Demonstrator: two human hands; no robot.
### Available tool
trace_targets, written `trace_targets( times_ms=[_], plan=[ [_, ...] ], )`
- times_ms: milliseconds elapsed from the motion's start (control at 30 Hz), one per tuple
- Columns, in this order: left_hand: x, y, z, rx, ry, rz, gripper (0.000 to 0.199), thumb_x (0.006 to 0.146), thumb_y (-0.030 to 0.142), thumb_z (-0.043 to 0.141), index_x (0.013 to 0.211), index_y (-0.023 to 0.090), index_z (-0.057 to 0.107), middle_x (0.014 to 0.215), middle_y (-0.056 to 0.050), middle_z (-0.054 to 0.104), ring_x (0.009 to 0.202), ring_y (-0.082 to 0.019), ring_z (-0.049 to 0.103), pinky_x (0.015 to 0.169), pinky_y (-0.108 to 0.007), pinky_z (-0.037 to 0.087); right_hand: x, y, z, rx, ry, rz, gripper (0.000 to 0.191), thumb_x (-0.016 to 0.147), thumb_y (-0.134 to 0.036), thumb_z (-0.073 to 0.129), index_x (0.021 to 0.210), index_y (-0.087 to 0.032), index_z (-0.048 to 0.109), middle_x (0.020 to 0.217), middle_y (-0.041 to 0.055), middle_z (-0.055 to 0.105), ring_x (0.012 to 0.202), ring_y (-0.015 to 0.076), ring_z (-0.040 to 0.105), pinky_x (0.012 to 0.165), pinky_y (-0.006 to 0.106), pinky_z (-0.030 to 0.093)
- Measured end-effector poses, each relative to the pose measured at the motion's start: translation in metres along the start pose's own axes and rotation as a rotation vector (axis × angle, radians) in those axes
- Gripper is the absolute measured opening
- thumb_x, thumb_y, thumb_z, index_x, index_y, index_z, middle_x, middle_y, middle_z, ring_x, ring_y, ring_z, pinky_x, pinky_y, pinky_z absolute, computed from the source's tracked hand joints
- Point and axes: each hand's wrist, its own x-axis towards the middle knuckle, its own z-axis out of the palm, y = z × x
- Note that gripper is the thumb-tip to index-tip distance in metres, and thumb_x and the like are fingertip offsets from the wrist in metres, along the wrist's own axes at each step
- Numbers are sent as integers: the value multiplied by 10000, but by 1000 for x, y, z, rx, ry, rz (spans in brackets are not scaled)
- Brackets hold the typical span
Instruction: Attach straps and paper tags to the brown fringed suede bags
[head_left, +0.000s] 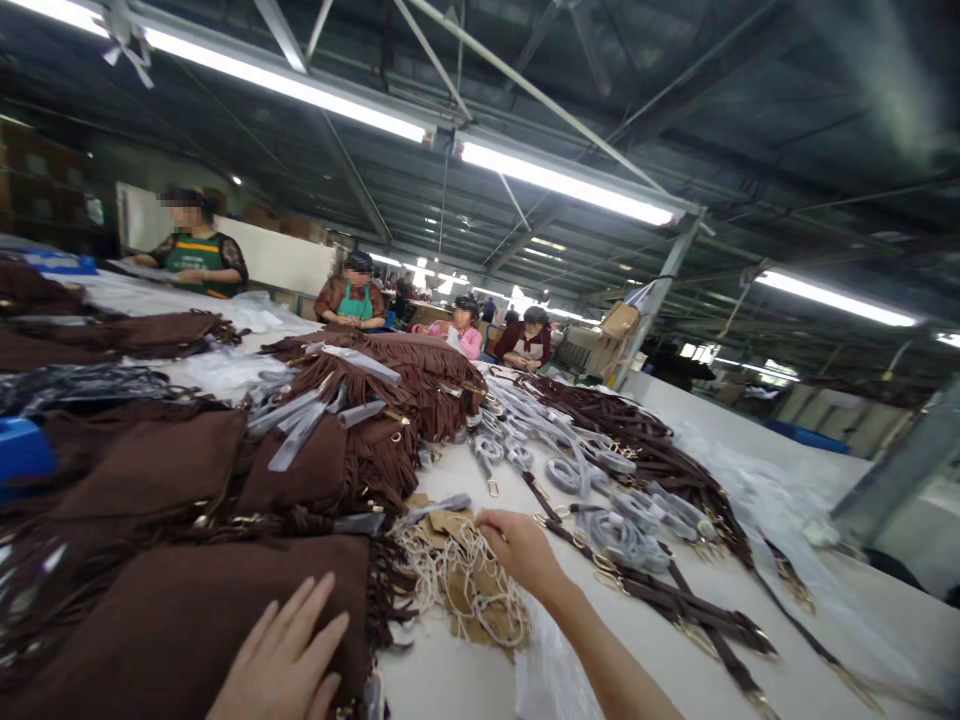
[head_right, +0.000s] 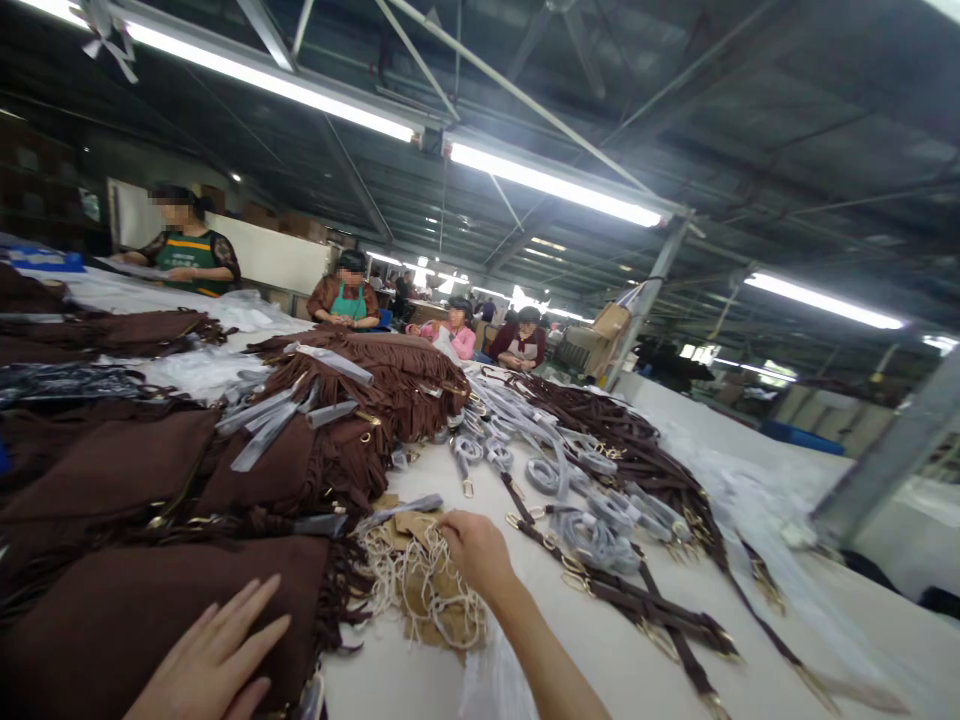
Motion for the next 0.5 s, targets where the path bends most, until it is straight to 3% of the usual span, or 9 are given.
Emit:
trace_targets(
  times_ms=[67, 133, 233, 333, 500],
  plan=[
    [24, 20, -7, -72, -92, 19, 374, 841, 263, 526, 1188, 310, 659, 1356, -47, 619, 1219, -263, 584, 964, -388, 497, 23, -2, 7, -50, -43, 26, 225, 961, -213, 481, 954, -196, 705, 978, 66, 735, 955, 204, 666, 854, 331, 472],
    [40, 36, -8, -115, -123, -61, 383, 817, 175, 517, 1149, 292, 669, 1327, -47, 639, 1225, -264, 579, 996, -408, 483, 42, 0, 12, -84, -103, 37, 183, 967, -276, 538, 971, -166, 684, 1000, 63, 711, 945, 203, 662, 861, 385, 503],
    [45, 50, 3, -129, -126, -164, 400, 751, 80, 494, 1047, 262, 694, 1269, -60, 675, 1202, -265, 593, 1033, -437, 449, 59, 4, 22, -89, -191, 24, 213, 937, -345, 613, 1035, -162, 656, 1073, 50, 677, 958, 198, 652, 864, 415, 530],
    [37, 51, 22, -147, -102, -140, 337, 728, 58, 493, 906, 255, 700, 1175, -42, 721, 1141, -230, 628, 1072, -395, 404, 66, 6, 35, -36, -218, 32, 222, 935, -328, 618, 1088, -169, 643, 1141, 63, 654, 1012, 214, 636, 888, 432, 523],
    [20, 37, 52, -176, -21, -45, 353, 697, 83, 521, 951, 280, 666, 1145, -10, 727, 1096, -199, 647, 1116, -340, 343, 74, 7, 37, 264, -169, 62, 194, 918, -330, 628, 983, -149, 655, 1057, 53, 672, 977, 211, 635, 886, 432, 505]
  ],
)
